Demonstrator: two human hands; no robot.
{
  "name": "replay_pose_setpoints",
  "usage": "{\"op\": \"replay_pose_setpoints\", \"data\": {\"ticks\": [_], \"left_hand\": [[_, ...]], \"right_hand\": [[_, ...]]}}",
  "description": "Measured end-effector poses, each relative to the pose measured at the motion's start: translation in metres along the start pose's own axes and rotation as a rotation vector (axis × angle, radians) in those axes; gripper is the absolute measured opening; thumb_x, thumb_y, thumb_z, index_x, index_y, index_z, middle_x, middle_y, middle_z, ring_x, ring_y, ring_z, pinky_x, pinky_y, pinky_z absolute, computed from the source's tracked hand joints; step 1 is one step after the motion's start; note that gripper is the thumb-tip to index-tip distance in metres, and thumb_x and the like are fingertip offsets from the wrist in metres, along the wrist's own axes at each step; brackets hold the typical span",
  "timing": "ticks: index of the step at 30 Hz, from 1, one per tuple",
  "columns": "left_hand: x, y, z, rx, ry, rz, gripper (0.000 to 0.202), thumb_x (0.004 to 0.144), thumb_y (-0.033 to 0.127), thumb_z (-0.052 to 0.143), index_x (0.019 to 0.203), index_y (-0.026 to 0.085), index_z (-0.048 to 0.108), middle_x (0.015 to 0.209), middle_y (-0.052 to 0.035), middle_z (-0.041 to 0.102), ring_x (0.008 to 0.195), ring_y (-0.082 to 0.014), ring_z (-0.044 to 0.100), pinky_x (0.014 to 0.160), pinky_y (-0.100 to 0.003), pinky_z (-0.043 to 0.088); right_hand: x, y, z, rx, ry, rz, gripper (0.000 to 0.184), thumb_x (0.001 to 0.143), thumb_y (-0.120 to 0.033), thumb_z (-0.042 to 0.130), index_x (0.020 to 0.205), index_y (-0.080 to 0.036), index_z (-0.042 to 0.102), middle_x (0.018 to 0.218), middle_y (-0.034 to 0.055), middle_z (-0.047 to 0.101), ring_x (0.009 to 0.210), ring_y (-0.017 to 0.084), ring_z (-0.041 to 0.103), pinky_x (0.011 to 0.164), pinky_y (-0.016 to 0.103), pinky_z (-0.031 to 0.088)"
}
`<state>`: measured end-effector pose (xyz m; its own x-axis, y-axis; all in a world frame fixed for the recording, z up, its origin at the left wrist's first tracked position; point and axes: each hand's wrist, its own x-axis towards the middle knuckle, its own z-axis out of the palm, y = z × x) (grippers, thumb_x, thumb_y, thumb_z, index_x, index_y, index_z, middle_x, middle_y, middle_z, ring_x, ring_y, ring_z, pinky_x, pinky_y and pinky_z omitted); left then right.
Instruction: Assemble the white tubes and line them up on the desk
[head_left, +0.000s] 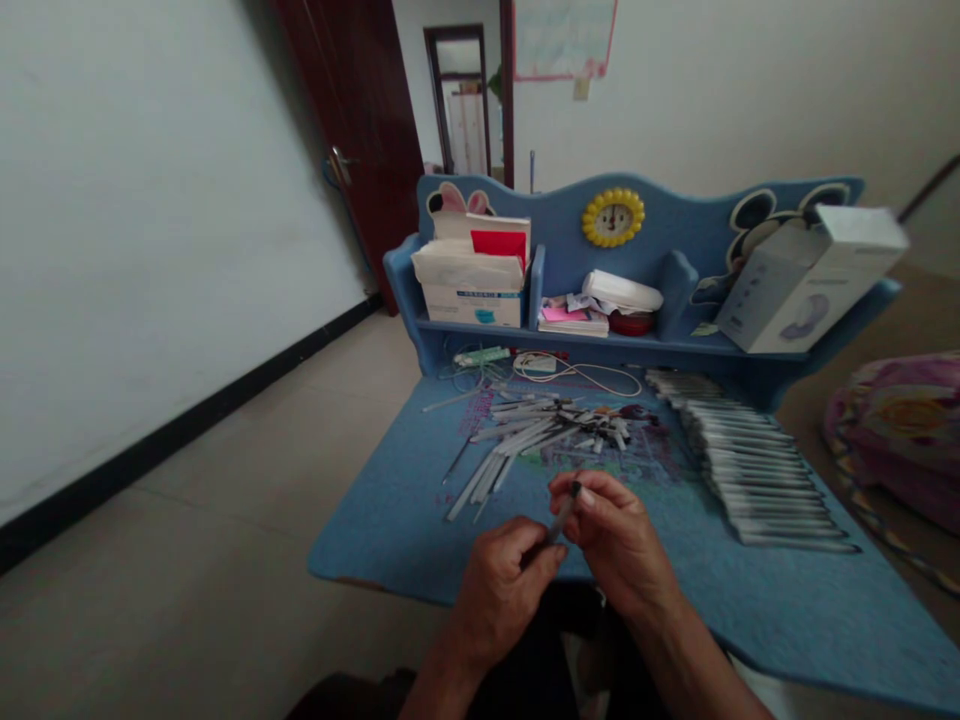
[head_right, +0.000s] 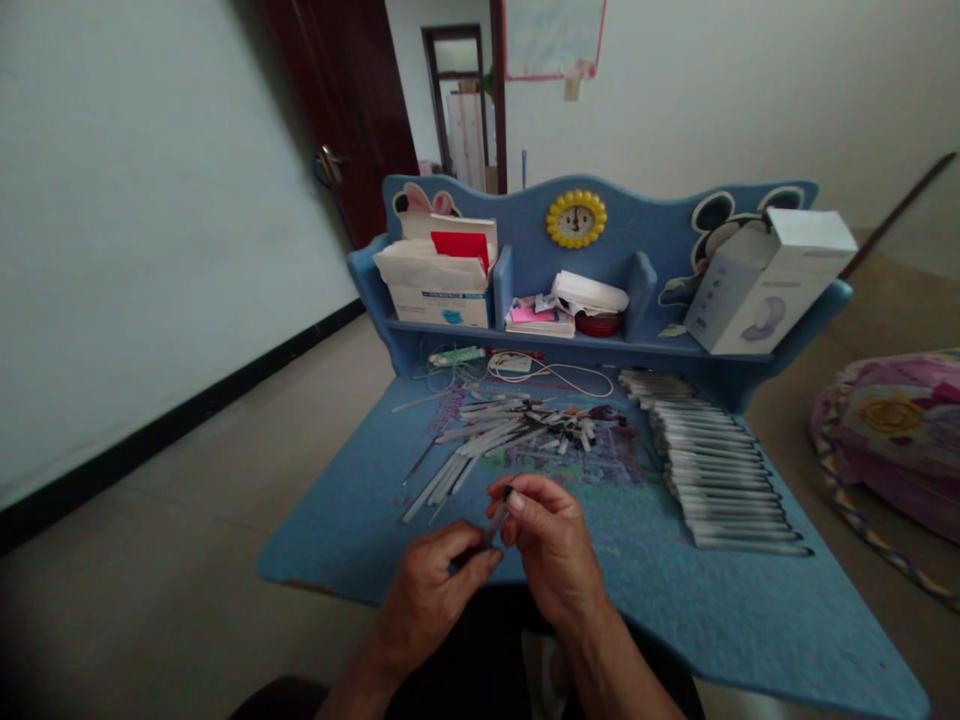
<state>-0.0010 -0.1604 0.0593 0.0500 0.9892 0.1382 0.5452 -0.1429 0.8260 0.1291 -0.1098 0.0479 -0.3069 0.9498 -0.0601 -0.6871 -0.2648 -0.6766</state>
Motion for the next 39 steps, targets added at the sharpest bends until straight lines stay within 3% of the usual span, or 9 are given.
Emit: {"op": "replay_pose_setpoints", "data": {"ticks": [13, 23, 33, 39], "left_hand": [[-0.001, 0.000, 0.003, 0.002, -0.026, 0.004, 0.018, 0.081, 0.024, 0.053, 0.066, 0.017, 0.060, 0.062, 0.0019, 0.056, 0.061, -0.0116, 0.052, 0.060, -0.021, 0.037], [-0.001, 0.000, 0.004, 0.021, -0.043, -0.011, 0.020, 0.082, 0.022, 0.053, 0.063, 0.016, 0.056, 0.061, 0.0032, 0.053, 0.060, -0.0100, 0.050, 0.059, -0.020, 0.036], [-0.002, 0.004, 0.003, 0.024, -0.097, 0.036, 0.013, 0.082, 0.019, 0.053, 0.069, 0.016, 0.056, 0.064, 0.0036, 0.051, 0.063, -0.0097, 0.050, 0.061, -0.021, 0.034], [-0.003, 0.008, 0.003, 0.050, -0.106, 0.042, 0.013, 0.082, 0.019, 0.052, 0.071, 0.016, 0.059, 0.063, 0.0031, 0.051, 0.063, -0.0101, 0.049, 0.061, -0.021, 0.035]], "right_hand": [[-0.001, 0.003, -0.003, 0.068, -0.010, 0.019, 0.010, 0.070, -0.019, 0.070, 0.078, -0.021, 0.066, 0.084, 0.0047, 0.069, 0.067, 0.014, 0.060, 0.052, 0.021, 0.043], [-0.005, 0.004, -0.004, -0.009, -0.032, -0.010, 0.009, 0.071, -0.017, 0.069, 0.078, -0.019, 0.065, 0.086, 0.0043, 0.068, 0.064, 0.012, 0.060, 0.055, 0.021, 0.045], [-0.007, -0.016, -0.008, -0.244, -0.105, -0.134, 0.005, 0.072, -0.016, 0.067, 0.074, -0.017, 0.062, 0.081, 0.0038, 0.067, 0.061, 0.013, 0.060, 0.060, 0.025, 0.045], [-0.010, -0.014, -0.010, -0.238, -0.089, -0.142, 0.004, 0.073, -0.016, 0.066, 0.073, -0.017, 0.062, 0.079, 0.0028, 0.067, 0.060, 0.012, 0.059, 0.065, 0.027, 0.045]]}}
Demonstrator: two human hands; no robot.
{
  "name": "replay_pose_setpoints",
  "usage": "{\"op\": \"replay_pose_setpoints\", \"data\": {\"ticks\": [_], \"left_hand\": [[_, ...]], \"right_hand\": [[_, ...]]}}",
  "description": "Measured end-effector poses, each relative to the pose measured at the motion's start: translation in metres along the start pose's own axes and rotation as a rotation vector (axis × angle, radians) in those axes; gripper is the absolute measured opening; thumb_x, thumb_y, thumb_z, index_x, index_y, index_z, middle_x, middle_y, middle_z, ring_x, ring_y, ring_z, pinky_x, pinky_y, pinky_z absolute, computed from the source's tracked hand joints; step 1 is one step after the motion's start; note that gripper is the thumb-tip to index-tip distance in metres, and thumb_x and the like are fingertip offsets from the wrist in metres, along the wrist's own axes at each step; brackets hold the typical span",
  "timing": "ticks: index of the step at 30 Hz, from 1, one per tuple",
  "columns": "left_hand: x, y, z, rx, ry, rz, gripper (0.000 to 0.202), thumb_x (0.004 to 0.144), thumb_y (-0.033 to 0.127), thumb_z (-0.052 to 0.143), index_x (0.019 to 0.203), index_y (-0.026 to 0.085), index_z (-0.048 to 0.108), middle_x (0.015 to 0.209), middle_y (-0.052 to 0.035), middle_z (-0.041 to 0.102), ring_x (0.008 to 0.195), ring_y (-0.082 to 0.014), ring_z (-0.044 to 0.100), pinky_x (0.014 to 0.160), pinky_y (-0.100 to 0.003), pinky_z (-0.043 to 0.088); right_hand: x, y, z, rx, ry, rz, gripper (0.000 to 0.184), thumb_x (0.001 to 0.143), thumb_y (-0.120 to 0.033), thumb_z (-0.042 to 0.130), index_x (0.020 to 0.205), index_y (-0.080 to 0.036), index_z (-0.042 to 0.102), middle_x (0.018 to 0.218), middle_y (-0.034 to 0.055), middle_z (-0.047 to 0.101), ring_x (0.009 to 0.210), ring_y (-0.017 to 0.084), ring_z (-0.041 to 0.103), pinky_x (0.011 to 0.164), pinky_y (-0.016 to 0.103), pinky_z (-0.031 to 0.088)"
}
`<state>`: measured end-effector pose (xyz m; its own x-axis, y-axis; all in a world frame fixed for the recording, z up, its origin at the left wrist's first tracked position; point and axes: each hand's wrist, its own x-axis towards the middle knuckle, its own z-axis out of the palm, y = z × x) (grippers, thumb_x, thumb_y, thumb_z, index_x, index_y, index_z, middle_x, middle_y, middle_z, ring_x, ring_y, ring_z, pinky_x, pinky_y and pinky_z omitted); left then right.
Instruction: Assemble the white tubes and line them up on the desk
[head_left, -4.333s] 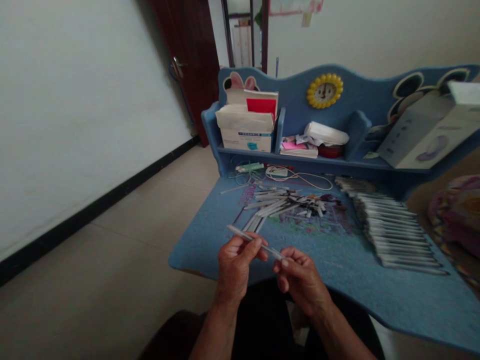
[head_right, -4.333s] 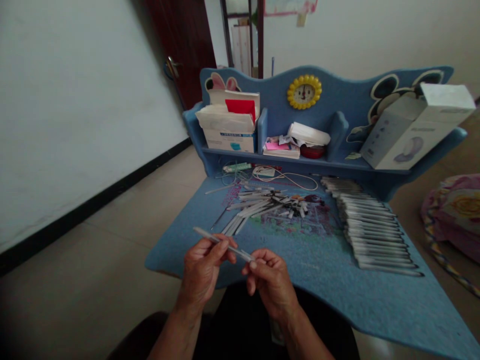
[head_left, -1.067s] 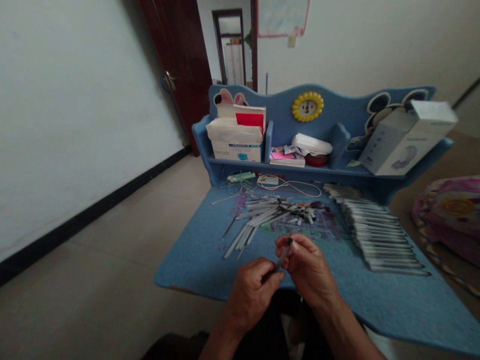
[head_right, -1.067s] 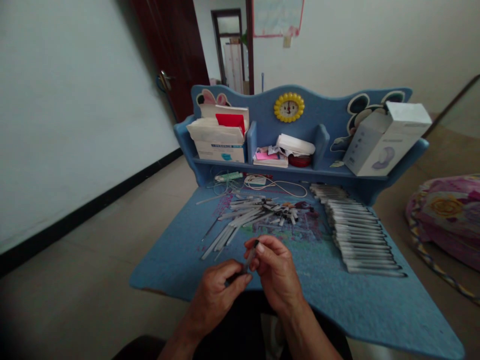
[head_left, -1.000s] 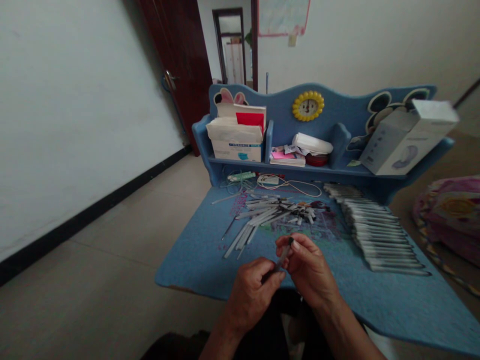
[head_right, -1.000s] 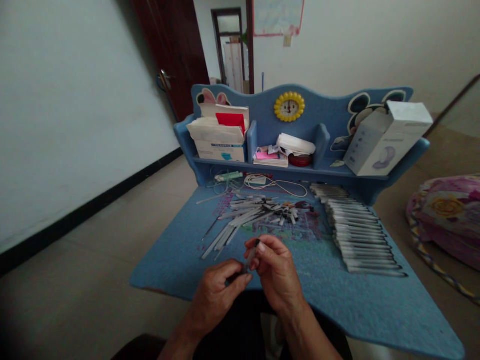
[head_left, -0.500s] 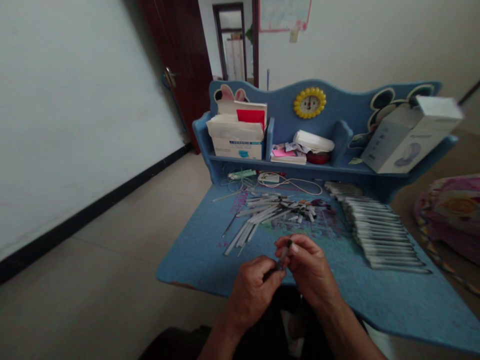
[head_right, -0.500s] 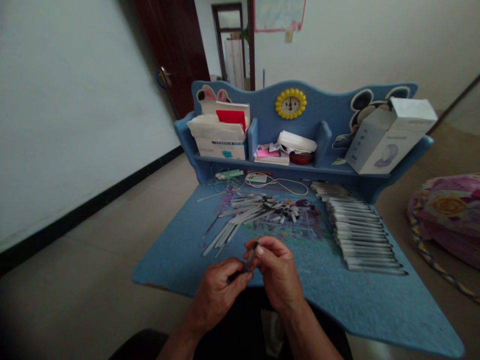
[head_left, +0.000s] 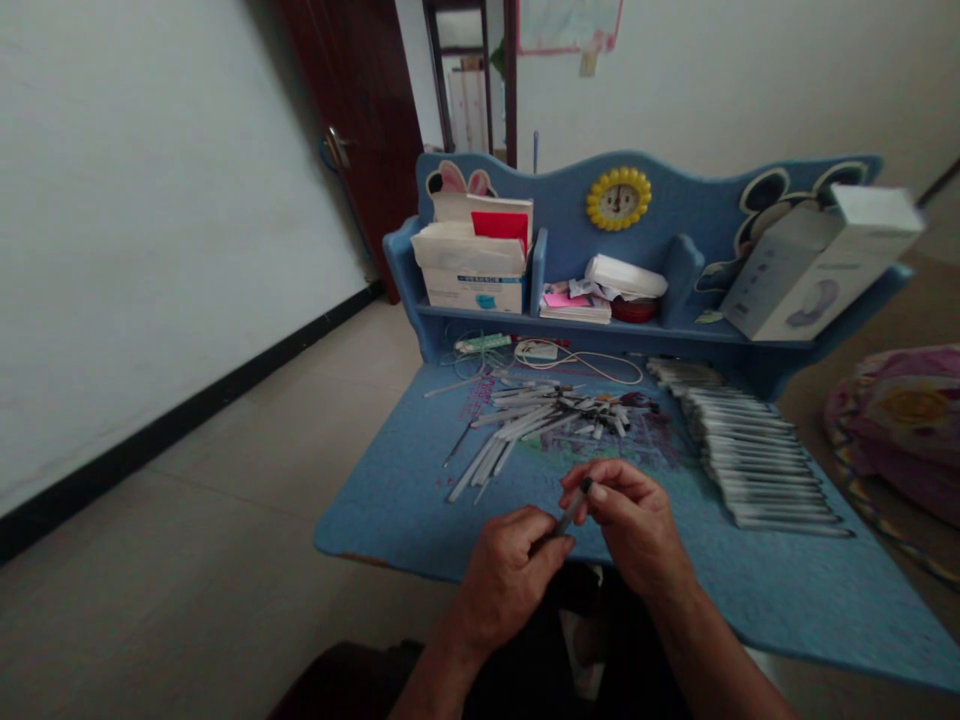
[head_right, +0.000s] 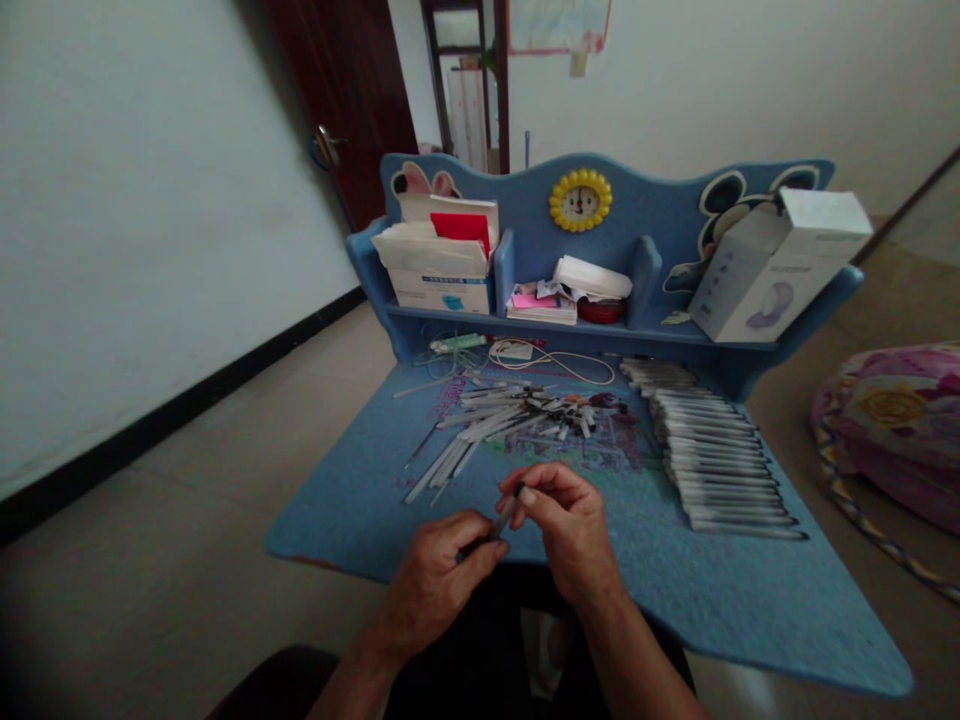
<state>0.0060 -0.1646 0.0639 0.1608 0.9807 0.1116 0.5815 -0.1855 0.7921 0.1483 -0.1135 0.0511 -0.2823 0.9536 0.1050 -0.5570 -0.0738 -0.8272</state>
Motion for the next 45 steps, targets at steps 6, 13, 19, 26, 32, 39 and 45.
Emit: {"op": "replay_pose_setpoints", "data": {"ticks": [6, 13, 19, 26, 32, 39, 45], "left_hand": [[0.000, 0.000, 0.001, 0.030, 0.016, 0.008, 0.017, 0.082, 0.019, 0.051, 0.066, 0.016, 0.057, 0.062, 0.0029, 0.051, 0.061, -0.0097, 0.049, 0.059, -0.021, 0.034], [0.000, 0.001, 0.002, 0.006, -0.003, 0.002, 0.017, 0.081, 0.018, 0.052, 0.065, 0.016, 0.056, 0.060, 0.0036, 0.049, 0.060, -0.0094, 0.049, 0.059, -0.020, 0.034], [0.000, 0.003, 0.001, -0.007, -0.030, -0.023, 0.016, 0.082, 0.019, 0.050, 0.069, 0.017, 0.058, 0.060, 0.0035, 0.050, 0.061, -0.0100, 0.048, 0.058, -0.021, 0.034], [0.000, 0.002, -0.005, 0.052, -0.078, 0.004, 0.023, 0.080, 0.019, 0.051, 0.057, 0.017, 0.048, 0.058, 0.0040, 0.046, 0.060, -0.0099, 0.048, 0.056, -0.022, 0.031], [0.000, 0.000, -0.009, 0.084, -0.125, 0.016, 0.024, 0.082, 0.020, 0.050, 0.058, 0.017, 0.047, 0.060, 0.0034, 0.047, 0.062, -0.0105, 0.049, 0.058, -0.022, 0.032], [-0.001, -0.003, -0.009, 0.109, -0.192, 0.021, 0.023, 0.081, 0.019, 0.051, 0.058, 0.017, 0.049, 0.061, 0.0031, 0.049, 0.061, -0.0102, 0.048, 0.057, -0.021, 0.032], [-0.001, -0.006, -0.007, 0.118, -0.225, 0.014, 0.021, 0.079, 0.018, 0.051, 0.058, 0.017, 0.051, 0.062, 0.0024, 0.050, 0.062, -0.0110, 0.049, 0.057, -0.022, 0.032]], "right_hand": [[-0.001, 0.001, 0.000, -0.001, 0.032, 0.014, 0.003, 0.073, -0.017, 0.064, 0.071, -0.017, 0.062, 0.080, 0.0035, 0.067, 0.060, 0.012, 0.059, 0.063, 0.026, 0.044], [-0.003, 0.002, -0.001, -0.004, 0.052, 0.002, 0.003, 0.073, -0.017, 0.065, 0.071, -0.017, 0.062, 0.080, 0.0030, 0.068, 0.058, 0.011, 0.058, 0.066, 0.026, 0.044], [-0.005, 0.004, -0.006, -0.068, 0.049, -0.003, 0.004, 0.073, -0.017, 0.065, 0.072, -0.017, 0.061, 0.081, 0.0031, 0.068, 0.058, 0.010, 0.057, 0.063, 0.026, 0.045], [0.000, -0.010, -0.021, -0.328, -0.075, 0.036, 0.010, 0.072, -0.023, 0.070, 0.078, -0.018, 0.064, 0.068, 0.0020, 0.066, 0.057, 0.013, 0.060, 0.055, 0.025, 0.047], [0.006, -0.032, -0.029, -0.598, -0.228, 0.015, 0.013, 0.072, -0.024, 0.069, 0.084, -0.019, 0.071, 0.068, 0.0017, 0.065, 0.057, 0.014, 0.061, 0.055, 0.027, 0.049], [0.015, -0.052, -0.033, -0.922, -0.461, 0.032, 0.010, 0.076, -0.026, 0.065, 0.074, -0.019, 0.071, 0.061, 0.0001, 0.062, 0.057, 0.013, 0.055, 0.052, 0.023, 0.042], [0.017, -0.048, -0.032, -1.046, -0.593, 0.094, 0.032, 0.084, -0.035, 0.053, 0.059, -0.016, 0.060, 0.049, -0.0031, 0.048, 0.047, 0.009, 0.043, 0.043, 0.020, 0.030]]}}
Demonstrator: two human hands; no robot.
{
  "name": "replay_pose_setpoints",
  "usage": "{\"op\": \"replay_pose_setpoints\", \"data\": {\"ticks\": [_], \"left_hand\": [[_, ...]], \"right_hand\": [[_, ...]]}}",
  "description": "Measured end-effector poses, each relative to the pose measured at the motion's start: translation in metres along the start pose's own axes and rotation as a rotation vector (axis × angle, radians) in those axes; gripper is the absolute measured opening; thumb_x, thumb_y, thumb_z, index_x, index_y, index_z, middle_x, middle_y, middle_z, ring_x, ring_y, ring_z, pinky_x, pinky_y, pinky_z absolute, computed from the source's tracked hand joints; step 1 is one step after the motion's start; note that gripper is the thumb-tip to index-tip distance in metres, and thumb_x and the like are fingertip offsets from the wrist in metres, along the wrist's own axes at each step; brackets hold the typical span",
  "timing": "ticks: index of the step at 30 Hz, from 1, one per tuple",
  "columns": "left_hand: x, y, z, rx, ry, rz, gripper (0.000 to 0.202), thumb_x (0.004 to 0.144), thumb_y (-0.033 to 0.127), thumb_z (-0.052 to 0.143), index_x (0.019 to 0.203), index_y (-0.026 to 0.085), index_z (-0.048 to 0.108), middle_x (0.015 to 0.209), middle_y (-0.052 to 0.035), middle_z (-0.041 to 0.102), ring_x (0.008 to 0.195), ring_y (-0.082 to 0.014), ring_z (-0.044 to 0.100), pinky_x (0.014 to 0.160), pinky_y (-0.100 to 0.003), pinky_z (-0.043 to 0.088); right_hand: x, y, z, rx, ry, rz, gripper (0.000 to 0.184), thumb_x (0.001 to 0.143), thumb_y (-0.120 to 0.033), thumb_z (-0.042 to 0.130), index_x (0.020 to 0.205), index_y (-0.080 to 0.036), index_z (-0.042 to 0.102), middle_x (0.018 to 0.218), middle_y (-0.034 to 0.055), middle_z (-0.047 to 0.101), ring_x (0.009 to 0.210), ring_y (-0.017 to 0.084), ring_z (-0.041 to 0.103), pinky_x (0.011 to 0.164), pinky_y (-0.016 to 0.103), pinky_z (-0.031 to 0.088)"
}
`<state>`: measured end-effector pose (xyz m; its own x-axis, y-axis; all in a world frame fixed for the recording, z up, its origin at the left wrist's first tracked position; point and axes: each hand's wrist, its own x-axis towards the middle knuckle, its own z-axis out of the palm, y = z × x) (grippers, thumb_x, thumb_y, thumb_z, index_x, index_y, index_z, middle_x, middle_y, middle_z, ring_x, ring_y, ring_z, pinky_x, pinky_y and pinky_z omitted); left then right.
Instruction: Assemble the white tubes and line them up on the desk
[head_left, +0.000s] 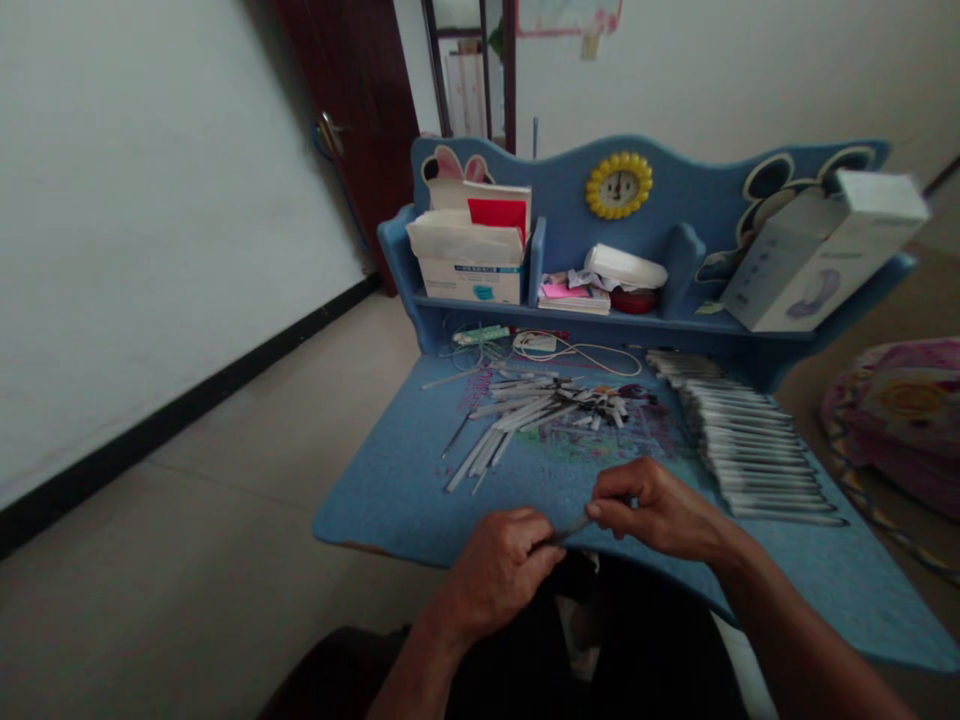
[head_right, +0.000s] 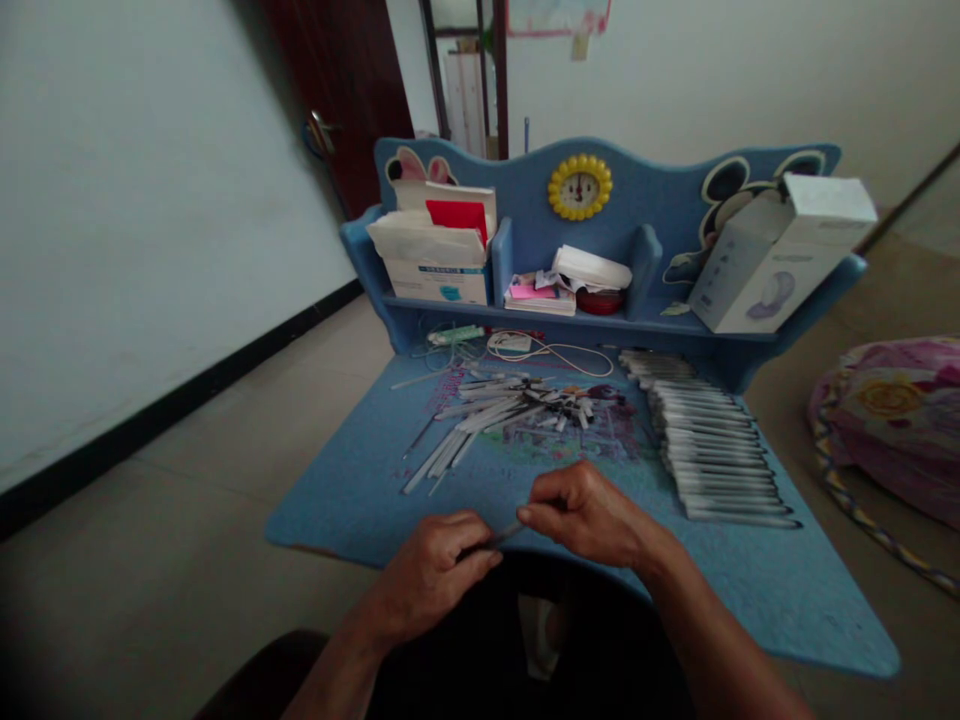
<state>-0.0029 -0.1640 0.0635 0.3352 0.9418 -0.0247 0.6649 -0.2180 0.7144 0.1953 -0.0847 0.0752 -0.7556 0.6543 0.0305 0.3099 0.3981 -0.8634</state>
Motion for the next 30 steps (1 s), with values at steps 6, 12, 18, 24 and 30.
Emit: {"op": "replay_pose_setpoints", "data": {"ticks": [6, 12, 18, 24, 30], "left_hand": [[0.001, -0.002, -0.002, -0.002, 0.018, -0.044, 0.021, 0.080, 0.021, 0.050, 0.059, 0.017, 0.052, 0.063, 0.0014, 0.051, 0.064, -0.0124, 0.051, 0.059, -0.023, 0.033], [0.004, -0.004, -0.001, 0.011, 0.019, -0.030, 0.024, 0.081, 0.020, 0.050, 0.057, 0.017, 0.048, 0.061, 0.0024, 0.049, 0.062, -0.0114, 0.049, 0.058, -0.022, 0.032], [0.006, -0.005, -0.001, 0.003, 0.033, -0.060, 0.023, 0.080, 0.019, 0.050, 0.057, 0.017, 0.048, 0.061, 0.0028, 0.049, 0.062, -0.0113, 0.050, 0.058, -0.022, 0.032], [0.009, -0.005, 0.002, 0.029, 0.044, -0.074, 0.024, 0.079, 0.020, 0.051, 0.056, 0.018, 0.046, 0.060, 0.0022, 0.050, 0.062, -0.0121, 0.050, 0.058, -0.023, 0.032], [0.013, -0.007, 0.003, 0.050, 0.058, -0.075, 0.024, 0.080, 0.021, 0.051, 0.056, 0.017, 0.045, 0.059, 0.0023, 0.049, 0.062, -0.0119, 0.050, 0.058, -0.023, 0.032]], "right_hand": [[-0.002, 0.004, 0.002, 0.077, 0.120, 0.005, 0.024, 0.082, -0.038, 0.055, 0.080, -0.017, 0.067, 0.060, -0.0003, 0.058, 0.055, 0.012, 0.052, 0.049, 0.021, 0.038], [-0.001, 0.006, 0.006, 0.103, 0.151, 0.039, 0.017, 0.080, -0.031, 0.059, 0.069, -0.018, 0.065, 0.055, -0.0021, 0.056, 0.051, 0.011, 0.052, 0.047, 0.020, 0.039], [0.000, 0.010, 0.009, 0.050, 0.186, 0.074, 0.024, 0.083, -0.038, 0.054, 0.073, -0.017, 0.063, 0.051, -0.0034, 0.051, 0.047, 0.010, 0.048, 0.044, 0.020, 0.035], [0.002, 0.011, 0.011, 0.101, 0.205, 0.100, 0.030, 0.082, -0.038, 0.055, 0.061, -0.017, 0.060, 0.049, -0.0028, 0.052, 0.044, 0.009, 0.049, 0.042, 0.019, 0.035], [0.002, 0.017, 0.012, 0.241, 0.242, 0.112, 0.023, 0.082, -0.039, 0.056, 0.083, -0.017, 0.063, 0.058, -0.0021, 0.056, 0.048, 0.010, 0.053, 0.044, 0.019, 0.040]]}}
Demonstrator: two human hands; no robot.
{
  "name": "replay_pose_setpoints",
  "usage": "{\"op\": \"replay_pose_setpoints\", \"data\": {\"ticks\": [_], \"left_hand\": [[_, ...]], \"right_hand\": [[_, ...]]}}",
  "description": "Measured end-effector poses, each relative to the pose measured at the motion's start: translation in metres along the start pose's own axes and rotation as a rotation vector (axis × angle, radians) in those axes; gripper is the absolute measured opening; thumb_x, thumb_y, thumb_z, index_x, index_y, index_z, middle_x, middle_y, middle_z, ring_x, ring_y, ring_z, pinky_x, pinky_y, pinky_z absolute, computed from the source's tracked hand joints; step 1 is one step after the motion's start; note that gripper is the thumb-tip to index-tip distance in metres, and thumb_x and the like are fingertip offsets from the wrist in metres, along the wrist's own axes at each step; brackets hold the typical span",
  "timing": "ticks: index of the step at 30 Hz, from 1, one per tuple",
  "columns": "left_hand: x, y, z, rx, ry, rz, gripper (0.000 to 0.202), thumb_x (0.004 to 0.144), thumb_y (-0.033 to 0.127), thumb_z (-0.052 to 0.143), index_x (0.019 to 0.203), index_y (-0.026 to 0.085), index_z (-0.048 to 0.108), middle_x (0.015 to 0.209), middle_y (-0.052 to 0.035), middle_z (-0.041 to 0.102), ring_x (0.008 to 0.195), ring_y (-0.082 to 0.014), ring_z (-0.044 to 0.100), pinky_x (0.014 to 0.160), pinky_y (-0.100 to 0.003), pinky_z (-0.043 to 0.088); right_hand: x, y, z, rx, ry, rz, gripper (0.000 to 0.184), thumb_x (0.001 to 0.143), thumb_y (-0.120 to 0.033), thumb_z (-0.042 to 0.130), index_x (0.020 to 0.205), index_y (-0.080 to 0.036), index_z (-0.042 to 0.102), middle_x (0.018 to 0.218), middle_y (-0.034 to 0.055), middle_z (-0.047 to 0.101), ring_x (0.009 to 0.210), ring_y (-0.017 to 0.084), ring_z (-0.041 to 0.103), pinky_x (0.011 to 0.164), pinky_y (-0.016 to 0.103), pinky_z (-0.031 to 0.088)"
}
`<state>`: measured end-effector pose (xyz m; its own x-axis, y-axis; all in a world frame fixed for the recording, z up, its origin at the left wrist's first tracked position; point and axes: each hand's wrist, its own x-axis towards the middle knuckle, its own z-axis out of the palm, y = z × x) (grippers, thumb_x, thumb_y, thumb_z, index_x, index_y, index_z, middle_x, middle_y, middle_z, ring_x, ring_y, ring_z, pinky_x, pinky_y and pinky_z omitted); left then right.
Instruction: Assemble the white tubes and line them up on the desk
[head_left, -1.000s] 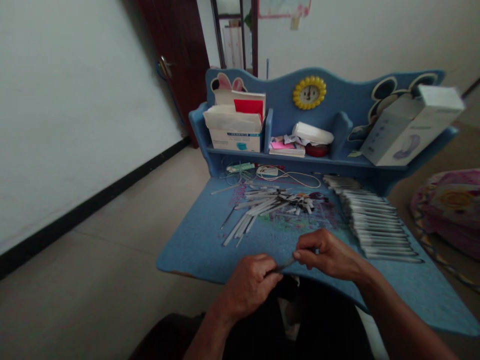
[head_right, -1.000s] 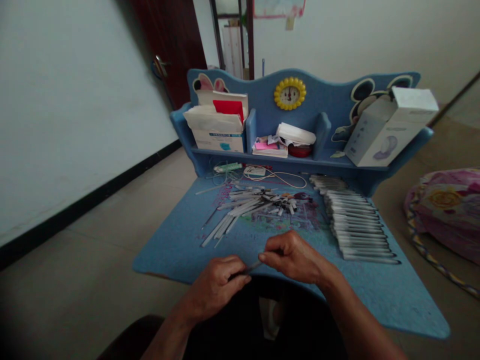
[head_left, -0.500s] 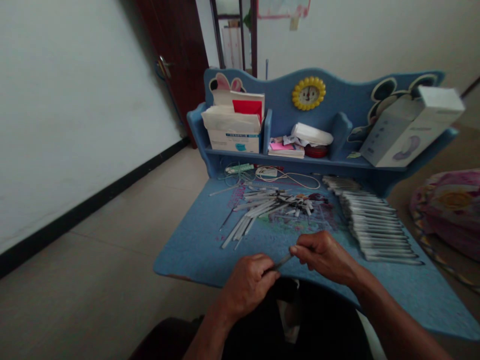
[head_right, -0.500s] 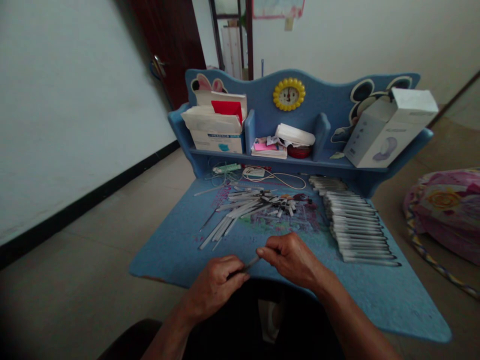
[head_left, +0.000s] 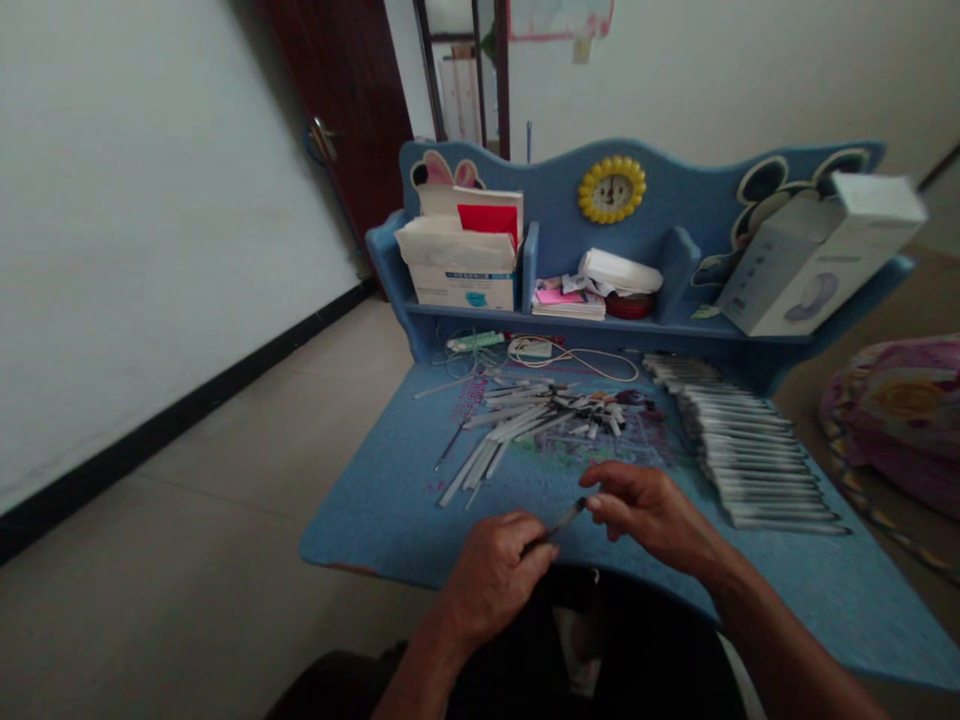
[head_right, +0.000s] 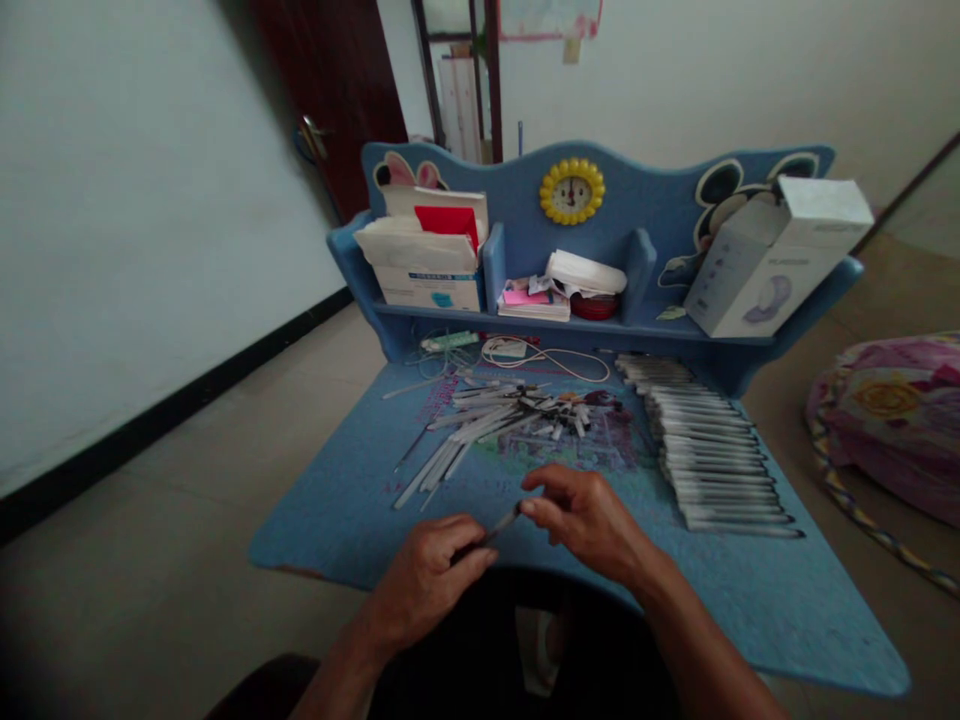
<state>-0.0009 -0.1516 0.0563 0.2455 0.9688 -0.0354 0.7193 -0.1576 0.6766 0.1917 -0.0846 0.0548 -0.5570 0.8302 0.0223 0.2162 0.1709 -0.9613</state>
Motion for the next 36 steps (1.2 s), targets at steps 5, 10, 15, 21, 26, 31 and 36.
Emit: {"op": "replay_pose_setpoints", "data": {"ticks": [5, 10, 15, 21, 26, 31, 36], "left_hand": [[0.002, -0.002, 0.004, 0.023, 0.000, 0.007, 0.024, 0.080, 0.019, 0.050, 0.057, 0.017, 0.043, 0.060, 0.0023, 0.049, 0.064, -0.0121, 0.051, 0.059, -0.023, 0.032], [0.002, -0.003, 0.003, 0.041, 0.013, -0.009, 0.024, 0.081, 0.021, 0.050, 0.059, 0.017, 0.045, 0.061, 0.0028, 0.049, 0.064, -0.0118, 0.051, 0.059, -0.023, 0.032], [0.003, 0.000, 0.005, 0.092, 0.037, 0.004, 0.023, 0.081, 0.018, 0.050, 0.058, 0.017, 0.045, 0.061, 0.0018, 0.051, 0.063, -0.0122, 0.053, 0.058, -0.023, 0.033], [0.005, 0.001, 0.019, 0.255, 0.208, 0.019, 0.017, 0.078, 0.012, 0.053, 0.063, 0.018, 0.050, 0.065, -0.0004, 0.055, 0.063, -0.0141, 0.054, 0.058, -0.025, 0.036], [0.005, 0.002, 0.027, 0.375, 0.366, 0.082, 0.015, 0.077, 0.010, 0.055, 0.065, 0.018, 0.051, 0.065, -0.0007, 0.055, 0.062, -0.0159, 0.053, 0.057, -0.027, 0.037], [0.004, 0.001, 0.035, 0.463, 0.483, 0.113, 0.016, 0.077, 0.010, 0.054, 0.064, 0.018, 0.051, 0.064, -0.0014, 0.056, 0.064, -0.0178, 0.054, 0.059, -0.028, 0.039], [0.007, -0.003, 0.039, 0.448, 0.496, 0.133, 0.016, 0.077, 0.010, 0.055, 0.063, 0.018, 0.052, 0.062, -0.0013, 0.057, 0.063, -0.0179, 0.056, 0.058, -0.028, 0.041]], "right_hand": [[0.002, 0.000, 0.004, -0.083, 0.029, 0.046, 0.031, 0.084, -0.034, 0.052, 0.060, -0.017, 0.056, 0.050, -0.0037, 0.051, 0.042, 0.008, 0.049, 0.041, 0.018, 0.037], [0.001, 0.002, 0.003, -0.009, 0.006, 0.040, 0.023, 0.084, -0.036, 0.052, 0.077, -0.017, 0.061, 0.058, -0.0026, 0.056, 0.047, 0.009, 0.053, 0.044, 0.019, 0.040], [0.000, 0.005, 0.006, 0.023, 0.002, 0.031, 0.018, 0.083, -0.031, 0.053, 0.073, -0.017, 0.058, 0.059, -0.0023, 0.056, 0.049, 0.009, 0.055, 0.047, 0.019, 0.042], [0.002, 0.005, 0.012, -0.035, 0.070, 0.143, 0.029, 0.082, -0.033, 0.048, 0.058, -0.017, 0.051, 0.047, -0.0046, 0.050, 0.039, 0.007, 0.047, 0.038, 0.017, 0.035], [0.004, 0.007, 0.016, -0.003, 0.120, 0.249, 0.034, 0.081, -0.035, 0.045, 0.051, -0.018, 0.045, 0.038, -0.0052, 0.049, 0.028, 0.006, 0.042, 0.031, 0.016, 0.029], [0.004, 0.009, 0.020, 0.133, 0.167, 0.360, 0.033, 0.078, -0.037, 0.046, 0.051, -0.019, 0.042, 0.034, -0.0058, 0.049, 0.022, 0.005, 0.036, 0.026, 0.016, 0.021], [0.006, 0.012, 0.022, 0.221, 0.204, 0.428, 0.027, 0.074, -0.037, 0.047, 0.054, -0.019, 0.044, 0.030, -0.0069, 0.046, 0.019, 0.005, 0.031, 0.024, 0.017, 0.017]]}}
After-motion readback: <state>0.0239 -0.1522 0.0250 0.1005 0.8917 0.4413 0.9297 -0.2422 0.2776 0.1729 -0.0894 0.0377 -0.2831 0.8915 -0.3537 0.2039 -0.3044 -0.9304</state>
